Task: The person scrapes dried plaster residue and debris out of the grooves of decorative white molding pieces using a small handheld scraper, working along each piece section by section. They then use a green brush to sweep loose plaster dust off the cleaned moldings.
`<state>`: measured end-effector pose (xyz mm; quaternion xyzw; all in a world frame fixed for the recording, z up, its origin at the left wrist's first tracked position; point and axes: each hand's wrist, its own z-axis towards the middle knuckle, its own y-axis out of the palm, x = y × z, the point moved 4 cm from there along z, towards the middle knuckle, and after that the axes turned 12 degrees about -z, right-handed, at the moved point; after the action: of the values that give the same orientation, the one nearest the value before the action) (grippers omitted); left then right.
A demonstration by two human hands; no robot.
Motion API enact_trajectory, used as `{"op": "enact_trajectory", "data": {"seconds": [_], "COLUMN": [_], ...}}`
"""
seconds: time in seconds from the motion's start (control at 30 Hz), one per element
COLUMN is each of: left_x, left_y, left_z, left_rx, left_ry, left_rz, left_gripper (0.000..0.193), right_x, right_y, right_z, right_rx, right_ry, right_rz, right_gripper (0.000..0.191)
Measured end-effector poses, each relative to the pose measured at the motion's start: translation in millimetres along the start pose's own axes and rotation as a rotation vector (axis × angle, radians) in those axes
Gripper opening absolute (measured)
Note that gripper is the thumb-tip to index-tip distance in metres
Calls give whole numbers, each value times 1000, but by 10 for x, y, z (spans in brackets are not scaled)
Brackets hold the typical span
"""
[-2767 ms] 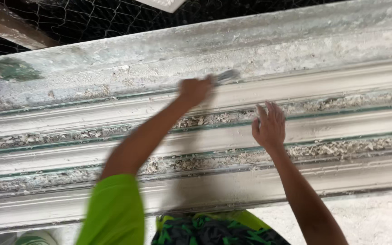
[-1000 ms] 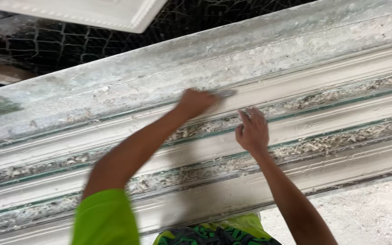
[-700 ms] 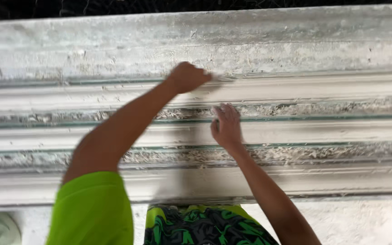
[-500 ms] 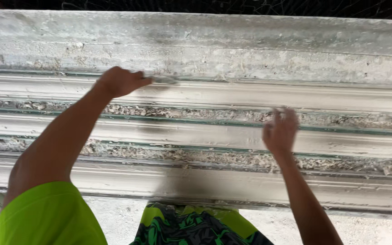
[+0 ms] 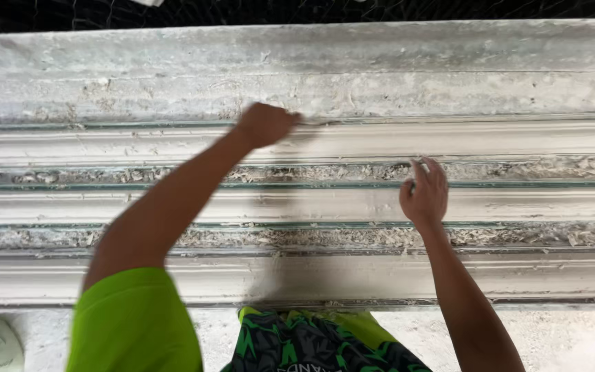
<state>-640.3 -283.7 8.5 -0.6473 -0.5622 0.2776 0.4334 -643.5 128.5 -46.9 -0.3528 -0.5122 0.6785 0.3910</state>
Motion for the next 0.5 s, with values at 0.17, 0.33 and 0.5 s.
{"op": "enact_trajectory", "data": {"seconds": [0.17,0.33,0.5], "left_x": [-1408,-1206,280], "left_y": [131,270,194], "left_z": [-1401,-1040,213], "left_rx": [-17,120,333], "left_ry": [-335,-290,-181], "left_rz": [-142,-64,-284], "left_gripper": [47,56,36], "right_x": [-42,-58,-47], "right_y": [109,133,41], "right_z": [-38,-35,-29], "right_rx": [-29,-8,-32], "right_ry": [41,26,94], "right_rz": [-49,-75,-37], "right_gripper": [47,48,50]}}
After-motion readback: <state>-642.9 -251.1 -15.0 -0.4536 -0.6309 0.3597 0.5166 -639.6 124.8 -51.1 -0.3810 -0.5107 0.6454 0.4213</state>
